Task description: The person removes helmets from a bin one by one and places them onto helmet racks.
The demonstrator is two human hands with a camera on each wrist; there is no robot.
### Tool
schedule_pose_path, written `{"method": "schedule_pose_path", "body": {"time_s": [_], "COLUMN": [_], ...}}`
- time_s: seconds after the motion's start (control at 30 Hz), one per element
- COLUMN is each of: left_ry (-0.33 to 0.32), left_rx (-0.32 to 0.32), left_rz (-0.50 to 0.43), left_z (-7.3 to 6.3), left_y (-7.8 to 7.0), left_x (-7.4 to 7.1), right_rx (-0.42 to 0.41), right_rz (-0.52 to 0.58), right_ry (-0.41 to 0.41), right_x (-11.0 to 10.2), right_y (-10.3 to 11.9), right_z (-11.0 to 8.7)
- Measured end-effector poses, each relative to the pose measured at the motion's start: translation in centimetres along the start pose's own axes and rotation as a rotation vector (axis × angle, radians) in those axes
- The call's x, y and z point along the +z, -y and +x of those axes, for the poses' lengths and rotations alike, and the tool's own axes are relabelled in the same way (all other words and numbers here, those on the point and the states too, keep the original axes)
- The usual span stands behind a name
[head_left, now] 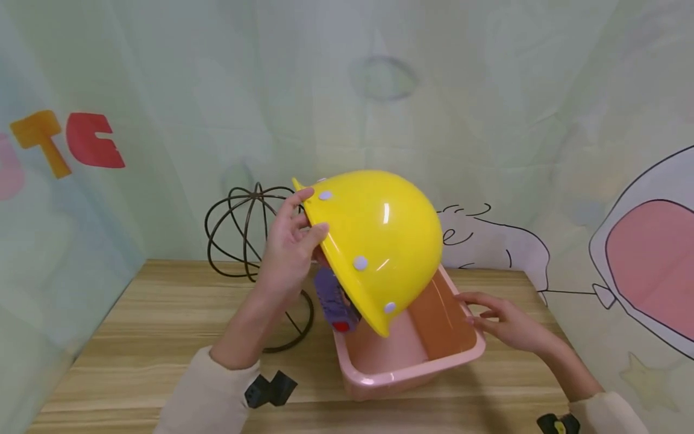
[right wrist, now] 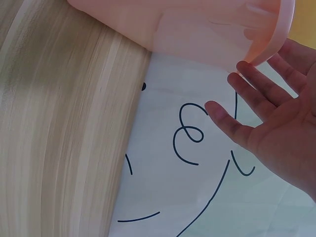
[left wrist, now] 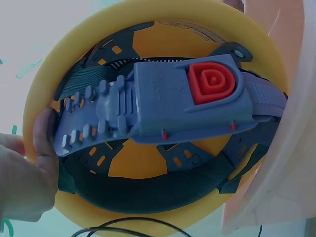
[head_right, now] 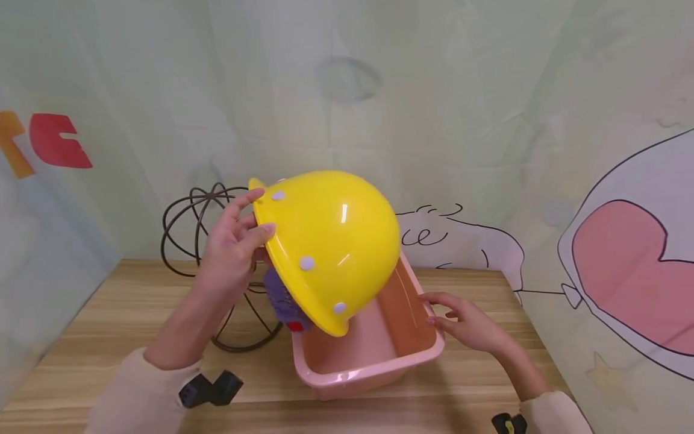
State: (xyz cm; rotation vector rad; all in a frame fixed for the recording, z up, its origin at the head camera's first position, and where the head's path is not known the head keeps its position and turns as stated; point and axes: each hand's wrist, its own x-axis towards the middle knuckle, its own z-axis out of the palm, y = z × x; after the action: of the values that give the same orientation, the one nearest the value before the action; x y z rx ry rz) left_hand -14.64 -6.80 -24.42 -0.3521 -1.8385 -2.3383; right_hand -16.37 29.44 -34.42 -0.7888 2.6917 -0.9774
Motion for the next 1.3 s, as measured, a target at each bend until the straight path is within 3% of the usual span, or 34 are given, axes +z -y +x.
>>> {"method": "schedule_pose_path", "body": {"time_s": [0.2, 0.87, 1.13, 1.3], "left_ry": [-0.021, -0.125, -0.169, -0.182], "left_rx": [0.036, 0.118, 0.121, 0.156], "left_rz": [-0.011, -0.041, -0.103, -0.17], "left_z": [0.2, 0.6, 0.6, 0.6], "left_y": [-0.3, -1.7, -1.9, -1.8], "left_x": [-0.8, -2.6, -3.2, -3.7], "right_rx": [-0.028, 0.006, -0.013, -0.01], "right_rz": [-0.022, -0.011, -0.037, -0.041], "right_ry": [-0.016, 0.0, -0.01, -0.007], "right_x": [0.1, 0.2, 0.3, 0.2], "right_y": [-0.1, -0.3, -0.6, -0.6], "right_z": [0.1, 0.2, 0.1, 0.1]}}
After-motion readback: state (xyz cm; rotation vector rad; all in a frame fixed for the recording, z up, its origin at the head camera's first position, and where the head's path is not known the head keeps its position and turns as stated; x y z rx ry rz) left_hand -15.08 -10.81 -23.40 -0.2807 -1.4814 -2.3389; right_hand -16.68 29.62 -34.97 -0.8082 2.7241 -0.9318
